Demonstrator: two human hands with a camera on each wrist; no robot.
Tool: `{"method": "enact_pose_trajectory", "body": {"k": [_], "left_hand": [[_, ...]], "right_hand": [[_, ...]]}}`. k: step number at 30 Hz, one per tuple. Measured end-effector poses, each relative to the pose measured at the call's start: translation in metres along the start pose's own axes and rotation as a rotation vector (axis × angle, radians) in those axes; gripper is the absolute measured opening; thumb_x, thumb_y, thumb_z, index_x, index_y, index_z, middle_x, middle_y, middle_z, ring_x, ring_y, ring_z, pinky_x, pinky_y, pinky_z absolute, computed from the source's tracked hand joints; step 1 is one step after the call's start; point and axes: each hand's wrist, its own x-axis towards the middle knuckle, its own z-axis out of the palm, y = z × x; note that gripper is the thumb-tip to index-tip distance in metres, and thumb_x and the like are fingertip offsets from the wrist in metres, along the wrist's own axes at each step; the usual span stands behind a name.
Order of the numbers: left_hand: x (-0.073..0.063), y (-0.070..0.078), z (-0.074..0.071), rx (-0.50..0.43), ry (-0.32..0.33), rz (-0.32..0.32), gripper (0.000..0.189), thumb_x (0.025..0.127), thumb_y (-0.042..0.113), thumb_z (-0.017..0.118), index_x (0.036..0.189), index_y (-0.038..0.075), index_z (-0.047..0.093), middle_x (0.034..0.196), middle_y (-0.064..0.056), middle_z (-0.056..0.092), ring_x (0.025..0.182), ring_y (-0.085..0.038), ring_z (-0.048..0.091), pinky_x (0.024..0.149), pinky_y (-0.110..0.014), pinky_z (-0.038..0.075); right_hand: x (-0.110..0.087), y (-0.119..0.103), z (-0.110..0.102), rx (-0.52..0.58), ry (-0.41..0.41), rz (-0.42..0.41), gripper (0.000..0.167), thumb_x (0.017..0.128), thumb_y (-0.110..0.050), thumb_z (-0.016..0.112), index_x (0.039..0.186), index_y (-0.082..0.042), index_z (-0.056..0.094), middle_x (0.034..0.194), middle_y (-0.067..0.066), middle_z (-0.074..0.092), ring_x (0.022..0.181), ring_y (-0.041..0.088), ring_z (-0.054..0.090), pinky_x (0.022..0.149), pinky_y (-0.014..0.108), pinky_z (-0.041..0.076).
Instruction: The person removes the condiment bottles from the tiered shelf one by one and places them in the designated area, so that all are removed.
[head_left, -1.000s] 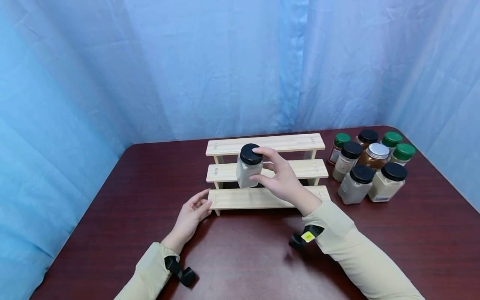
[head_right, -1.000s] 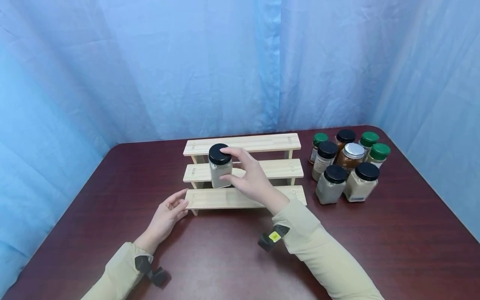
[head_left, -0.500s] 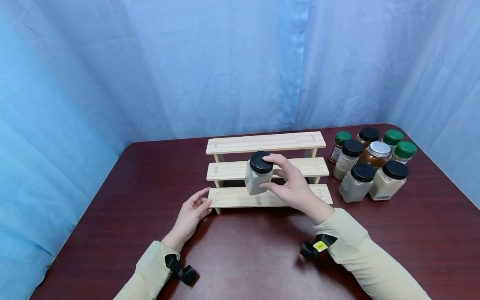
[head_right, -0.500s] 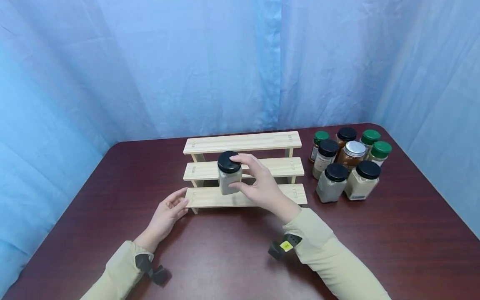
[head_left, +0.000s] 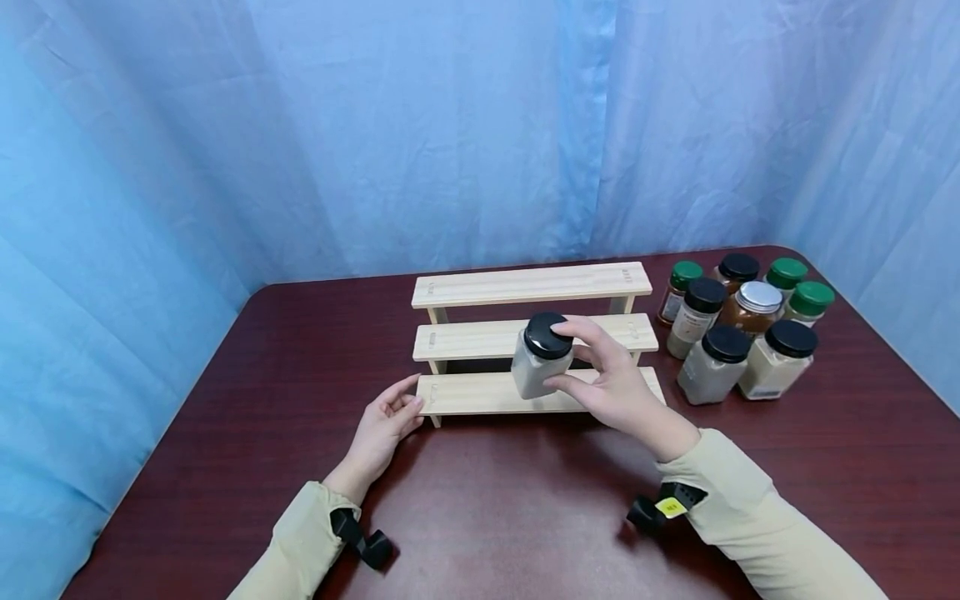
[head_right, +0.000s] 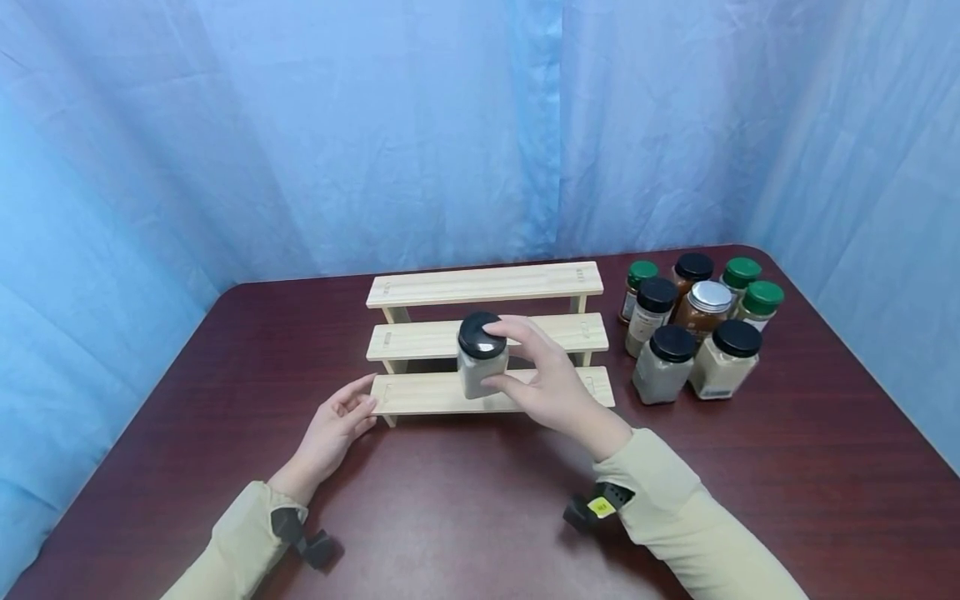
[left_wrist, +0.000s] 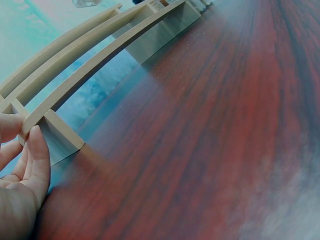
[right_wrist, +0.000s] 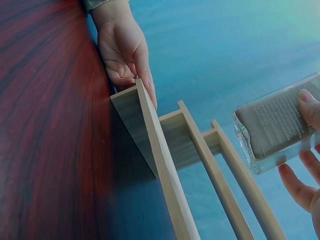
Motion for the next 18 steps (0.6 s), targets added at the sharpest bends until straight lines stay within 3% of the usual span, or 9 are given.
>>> {"method": "enact_pose_trajectory", "body": {"k": [10, 14, 18], "left_hand": [[0.000, 0.000, 0.000, 0.005, 0.004, -0.002, 0.047, 0.094, -0.003, 0.050, 0.140, -0.004, 0.038, 0.084, 0.007, 0.054, 0.074, 0.000, 0.054, 0.070, -0.013, 0.050], [0.000, -0.001, 0.001, 0.003, 0.008, -0.008, 0.047, 0.094, -0.003, 0.050, 0.140, -0.004, 0.039, 0.084, 0.006, 0.054, 0.073, 0.000, 0.054, 0.070, -0.013, 0.050], [0.000, 0.000, 0.001, 0.004, 0.006, -0.004, 0.047, 0.094, -0.003, 0.050, 0.140, -0.004, 0.039, 0.084, 0.006, 0.054, 0.073, 0.000, 0.055, 0.070, -0.014, 0.050]], "right_hand": [[-0.015, -0.004, -0.025, -0.006, 0.004, -0.031, 0.082, 0.057, 0.032, 0.069, 0.126, -0.008, 0.050, 0.128, -0.011, 0.051, 0.116, -0.002, 0.051, 0.087, 0.011, 0.047], [-0.020, -0.004, -0.037, 0.017, 0.003, -0.060, 0.059, 0.075, 0.002, 0.071, 0.129, -0.006, 0.049, 0.130, -0.007, 0.050, 0.117, 0.001, 0.051, 0.088, 0.011, 0.046], [-0.025, -0.005, -0.051, -0.003, -0.003, -0.065, 0.054, 0.082, -0.024, 0.064, 0.127, 0.000, 0.047, 0.130, -0.006, 0.048, 0.116, 0.001, 0.051, 0.087, 0.009, 0.046]]}}
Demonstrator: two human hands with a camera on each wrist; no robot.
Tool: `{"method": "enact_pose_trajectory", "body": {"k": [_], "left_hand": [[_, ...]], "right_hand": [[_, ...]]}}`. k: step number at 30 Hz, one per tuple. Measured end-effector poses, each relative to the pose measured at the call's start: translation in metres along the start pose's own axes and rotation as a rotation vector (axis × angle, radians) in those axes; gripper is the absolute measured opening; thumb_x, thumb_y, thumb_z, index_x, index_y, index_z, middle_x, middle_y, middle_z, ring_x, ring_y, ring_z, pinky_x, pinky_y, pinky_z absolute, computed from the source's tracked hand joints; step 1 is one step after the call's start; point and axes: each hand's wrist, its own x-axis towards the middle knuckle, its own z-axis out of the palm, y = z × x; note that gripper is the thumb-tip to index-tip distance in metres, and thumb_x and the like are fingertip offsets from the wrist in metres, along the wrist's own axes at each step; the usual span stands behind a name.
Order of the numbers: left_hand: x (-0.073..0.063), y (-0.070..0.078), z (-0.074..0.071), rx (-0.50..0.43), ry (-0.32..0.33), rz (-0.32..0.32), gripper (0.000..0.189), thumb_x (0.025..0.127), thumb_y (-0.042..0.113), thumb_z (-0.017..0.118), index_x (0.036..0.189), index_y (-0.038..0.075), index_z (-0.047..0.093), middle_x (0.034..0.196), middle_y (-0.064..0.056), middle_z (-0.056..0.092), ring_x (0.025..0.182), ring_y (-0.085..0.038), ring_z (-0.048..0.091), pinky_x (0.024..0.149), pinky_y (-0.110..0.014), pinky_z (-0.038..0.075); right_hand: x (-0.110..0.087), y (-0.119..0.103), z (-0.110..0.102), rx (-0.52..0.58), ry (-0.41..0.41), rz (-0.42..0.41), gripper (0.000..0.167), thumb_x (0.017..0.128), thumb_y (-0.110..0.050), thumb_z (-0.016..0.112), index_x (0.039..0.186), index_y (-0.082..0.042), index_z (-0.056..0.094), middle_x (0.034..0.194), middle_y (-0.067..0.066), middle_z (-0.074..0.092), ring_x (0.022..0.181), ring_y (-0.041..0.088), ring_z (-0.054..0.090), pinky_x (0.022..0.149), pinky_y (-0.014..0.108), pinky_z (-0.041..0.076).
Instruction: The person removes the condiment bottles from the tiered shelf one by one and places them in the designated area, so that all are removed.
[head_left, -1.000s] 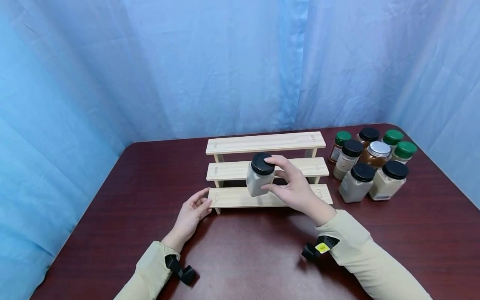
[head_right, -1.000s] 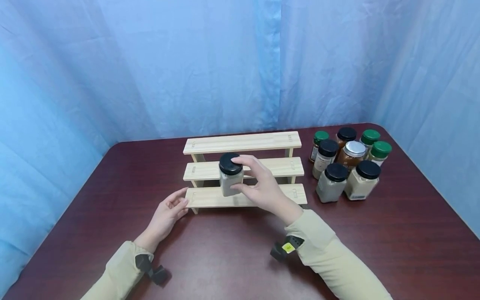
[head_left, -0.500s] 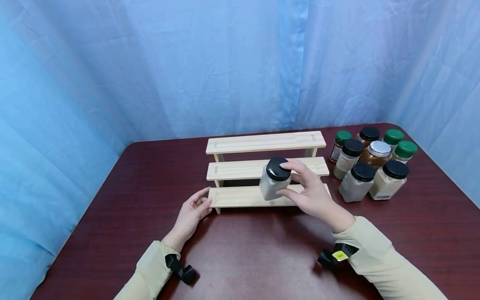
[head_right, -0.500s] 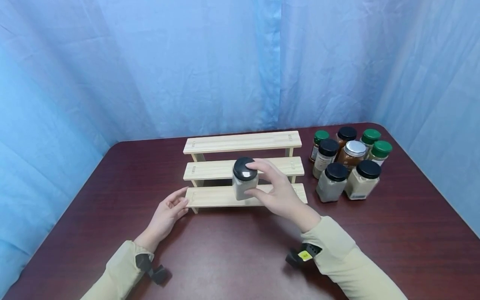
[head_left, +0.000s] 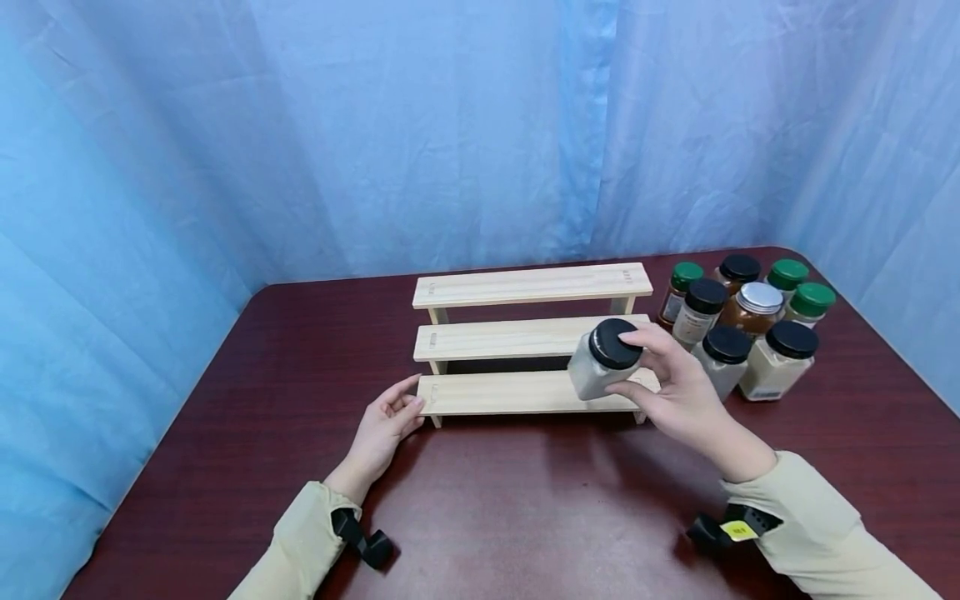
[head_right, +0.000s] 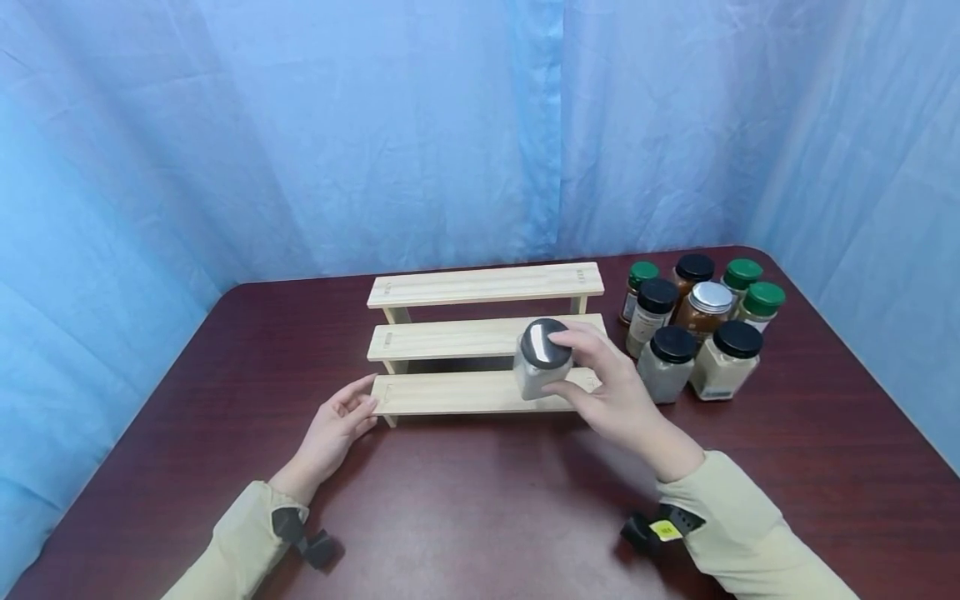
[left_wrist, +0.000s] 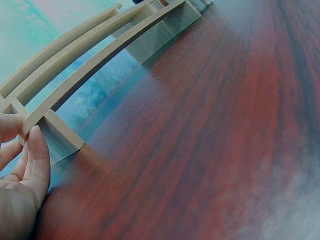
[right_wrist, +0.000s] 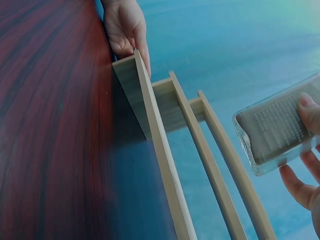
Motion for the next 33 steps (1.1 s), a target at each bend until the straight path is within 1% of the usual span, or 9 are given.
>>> {"method": "enact_pose_trajectory", "body": {"k": [4, 6, 8, 13, 20, 21, 28, 31, 33], "left_hand": [[0.000, -0.001, 0.000, -0.001, -0.006, 0.004, 0.048, 0.094, -0.003, 0.051, 0.140, -0.004, 0.038, 0.083, 0.007, 0.054, 0.073, 0.000, 0.055, 0.070, -0.013, 0.050], [0.000, -0.001, 0.001, -0.001, -0.009, 0.004, 0.048, 0.094, -0.002, 0.051, 0.140, -0.005, 0.038, 0.083, 0.007, 0.054, 0.073, 0.000, 0.055, 0.070, -0.013, 0.050], [0.000, -0.001, 0.001, 0.000, -0.010, 0.004, 0.048, 0.094, -0.002, 0.051, 0.140, -0.005, 0.038, 0.083, 0.007, 0.055, 0.073, 0.000, 0.055, 0.070, -0.013, 0.050], [0.001, 0.000, 0.001, 0.002, -0.003, 0.010, 0.048, 0.094, -0.003, 0.051, 0.140, -0.005, 0.039, 0.083, 0.007, 0.055, 0.073, 0.000, 0.055, 0.069, -0.013, 0.050], [0.002, -0.001, 0.002, -0.006, 0.006, -0.001, 0.047, 0.094, -0.004, 0.050, 0.140, -0.003, 0.040, 0.083, 0.006, 0.055, 0.072, 0.000, 0.055, 0.068, -0.013, 0.050], [0.002, -0.002, 0.002, -0.009, 0.007, -0.003, 0.047, 0.094, -0.004, 0.050, 0.140, -0.003, 0.040, 0.083, 0.006, 0.055, 0.072, -0.001, 0.055, 0.068, -0.013, 0.050], [0.001, 0.000, 0.003, -0.012, -0.004, 0.001, 0.048, 0.094, -0.004, 0.051, 0.141, -0.004, 0.039, 0.083, 0.007, 0.054, 0.072, 0.000, 0.055, 0.069, -0.013, 0.050], [0.001, 0.000, 0.003, -0.015, -0.009, -0.001, 0.049, 0.094, -0.004, 0.051, 0.141, -0.004, 0.038, 0.083, 0.007, 0.054, 0.073, 0.000, 0.055, 0.069, -0.013, 0.050], [0.001, 0.001, 0.003, -0.015, -0.010, -0.004, 0.049, 0.094, -0.004, 0.051, 0.141, -0.004, 0.038, 0.083, 0.007, 0.055, 0.073, 0.000, 0.055, 0.069, -0.013, 0.050]], "right_hand": [[-0.007, -0.003, -0.016, -0.070, 0.002, 0.008, 0.056, 0.085, -0.030, 0.063, 0.122, 0.008, 0.043, 0.133, -0.009, 0.046, 0.109, -0.002, 0.054, 0.075, 0.007, 0.045], [-0.010, -0.004, -0.024, -0.106, 0.016, 0.004, 0.058, 0.085, -0.031, 0.062, 0.122, 0.009, 0.042, 0.135, -0.010, 0.045, 0.109, -0.002, 0.054, 0.074, 0.005, 0.044], [-0.012, -0.006, -0.033, -0.131, 0.032, 0.015, 0.060, 0.085, -0.033, 0.062, 0.121, 0.011, 0.041, 0.134, -0.010, 0.046, 0.113, 0.000, 0.053, 0.084, 0.007, 0.045], [-0.018, -0.008, -0.056, -0.166, 0.074, 0.019, 0.067, 0.085, -0.033, 0.063, 0.125, 0.014, 0.036, 0.133, -0.009, 0.047, 0.116, 0.002, 0.053, 0.089, 0.008, 0.044], [-0.026, -0.008, -0.085, -0.082, 0.154, 0.000, 0.068, 0.083, -0.023, 0.070, 0.125, 0.015, 0.033, 0.128, -0.001, 0.055, 0.110, 0.006, 0.058, 0.080, 0.007, 0.045], [-0.028, -0.008, -0.089, -0.101, 0.160, 0.008, 0.068, 0.083, -0.024, 0.070, 0.125, 0.015, 0.033, 0.127, -0.001, 0.055, 0.109, 0.006, 0.058, 0.078, 0.007, 0.045], [-0.041, -0.022, -0.113, -0.478, 0.134, 0.167, 0.078, 0.084, -0.049, 0.054, 0.132, 0.009, 0.032, 0.130, -0.021, 0.046, 0.107, -0.009, 0.051, 0.077, 0.002, 0.040], [-0.045, -0.026, -0.123, -0.503, 0.155, 0.206, 0.080, 0.083, -0.050, 0.054, 0.133, 0.009, 0.031, 0.128, -0.023, 0.046, 0.106, -0.010, 0.050, 0.077, 0.002, 0.040], [-0.048, -0.025, -0.129, -0.528, 0.198, 0.219, 0.080, 0.083, -0.049, 0.054, 0.134, 0.009, 0.031, 0.129, -0.023, 0.045, 0.109, -0.010, 0.049, 0.081, 0.003, 0.040]]}}
